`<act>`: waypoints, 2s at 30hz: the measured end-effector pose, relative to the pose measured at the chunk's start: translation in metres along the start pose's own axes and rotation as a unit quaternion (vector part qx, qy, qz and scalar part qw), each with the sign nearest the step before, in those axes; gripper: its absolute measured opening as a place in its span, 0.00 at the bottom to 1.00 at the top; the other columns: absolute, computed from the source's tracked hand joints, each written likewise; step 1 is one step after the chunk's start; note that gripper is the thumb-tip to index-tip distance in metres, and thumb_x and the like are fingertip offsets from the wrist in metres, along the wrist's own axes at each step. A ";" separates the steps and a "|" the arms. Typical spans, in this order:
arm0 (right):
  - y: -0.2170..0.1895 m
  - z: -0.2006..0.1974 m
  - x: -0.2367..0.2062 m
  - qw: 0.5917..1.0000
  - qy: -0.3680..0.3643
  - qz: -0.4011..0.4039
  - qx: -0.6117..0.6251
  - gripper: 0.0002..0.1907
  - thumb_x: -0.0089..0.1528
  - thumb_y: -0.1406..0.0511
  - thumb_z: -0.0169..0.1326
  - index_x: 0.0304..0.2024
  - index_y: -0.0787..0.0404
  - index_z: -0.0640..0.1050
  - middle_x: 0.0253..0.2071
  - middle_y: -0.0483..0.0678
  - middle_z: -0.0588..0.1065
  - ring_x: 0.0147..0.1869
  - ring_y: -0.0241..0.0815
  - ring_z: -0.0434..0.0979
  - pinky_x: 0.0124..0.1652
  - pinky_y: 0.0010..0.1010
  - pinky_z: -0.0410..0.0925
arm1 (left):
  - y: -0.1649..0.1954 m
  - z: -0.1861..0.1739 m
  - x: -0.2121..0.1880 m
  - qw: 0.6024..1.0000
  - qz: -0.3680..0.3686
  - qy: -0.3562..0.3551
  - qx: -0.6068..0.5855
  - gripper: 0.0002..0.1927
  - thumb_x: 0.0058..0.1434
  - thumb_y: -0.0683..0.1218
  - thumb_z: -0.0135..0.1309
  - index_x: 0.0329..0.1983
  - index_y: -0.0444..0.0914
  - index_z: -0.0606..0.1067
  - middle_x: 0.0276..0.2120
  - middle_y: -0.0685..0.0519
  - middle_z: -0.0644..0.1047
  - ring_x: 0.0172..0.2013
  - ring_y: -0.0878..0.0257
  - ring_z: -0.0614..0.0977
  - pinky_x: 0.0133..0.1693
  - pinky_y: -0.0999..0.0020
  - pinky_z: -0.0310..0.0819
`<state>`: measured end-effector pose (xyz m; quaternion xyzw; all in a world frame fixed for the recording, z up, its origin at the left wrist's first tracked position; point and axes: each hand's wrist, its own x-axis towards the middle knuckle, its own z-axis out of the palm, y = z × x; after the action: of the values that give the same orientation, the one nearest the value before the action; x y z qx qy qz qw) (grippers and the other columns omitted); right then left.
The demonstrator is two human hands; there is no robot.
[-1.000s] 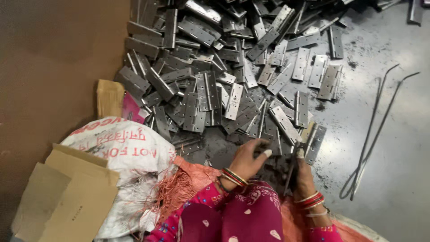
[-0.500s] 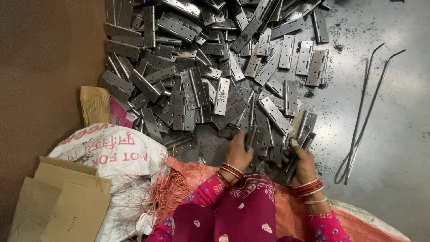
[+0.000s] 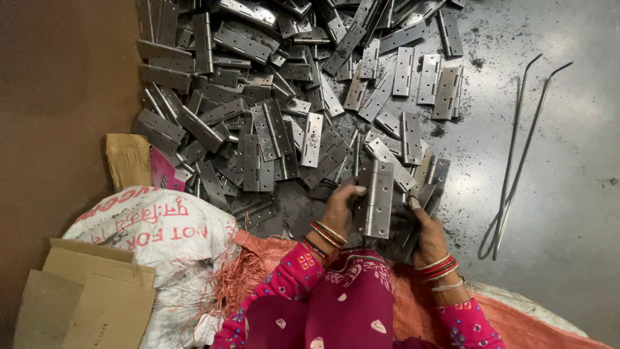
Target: The person sorts metal hinges by hand from a large pile on the floor into smaller stacks.
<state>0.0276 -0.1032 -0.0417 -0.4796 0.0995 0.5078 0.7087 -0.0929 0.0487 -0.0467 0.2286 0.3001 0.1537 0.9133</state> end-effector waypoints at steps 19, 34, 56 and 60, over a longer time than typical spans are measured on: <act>0.008 -0.011 0.005 0.992 -0.020 -0.077 -0.100 0.36 0.68 0.38 0.44 0.48 0.65 0.75 0.35 0.50 0.77 0.35 0.43 0.78 0.33 0.33 0.74 | -0.025 -0.023 -0.002 0.998 0.037 -0.033 -0.031 0.28 0.69 0.53 0.43 0.60 0.24 0.66 0.48 0.29 0.78 0.48 0.36 0.82 0.44 0.44 0.83; 0.002 -0.005 -0.009 0.873 0.053 -0.245 -0.419 0.19 0.58 0.65 0.64 0.48 0.67 0.76 0.36 0.49 0.81 0.35 0.35 0.81 0.33 0.25 0.75 | -0.056 -0.008 -0.008 0.995 0.001 0.052 0.088 0.28 0.55 0.49 0.67 0.57 0.35 0.74 0.48 0.48 0.80 0.50 0.57 0.81 0.54 0.59 0.76; -0.033 -0.024 -0.014 0.834 0.170 -0.325 -0.413 0.20 0.63 0.58 0.66 0.45 0.67 0.74 0.31 0.45 0.74 0.29 0.32 0.71 0.26 0.21 0.66 | -0.043 -0.017 -0.014 0.995 -0.038 -0.084 0.025 0.23 0.59 0.37 0.61 0.57 0.30 0.71 0.45 0.42 0.82 0.43 0.54 0.87 0.45 0.59 0.85; -0.050 -0.024 -0.019 0.842 0.174 -0.354 -0.368 0.21 0.65 0.58 0.67 0.47 0.67 0.74 0.34 0.46 0.74 0.33 0.31 0.71 0.30 0.20 0.66 | -0.047 -0.029 -0.011 0.995 -0.041 -0.049 0.077 0.26 0.56 0.36 0.63 0.58 0.33 0.70 0.45 0.40 0.81 0.42 0.54 0.86 0.44 0.58 0.83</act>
<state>0.0678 -0.1355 -0.0132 -0.7880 -0.1497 0.1300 0.5829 -0.1130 0.0136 -0.0862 0.2929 0.2746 0.0815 0.9122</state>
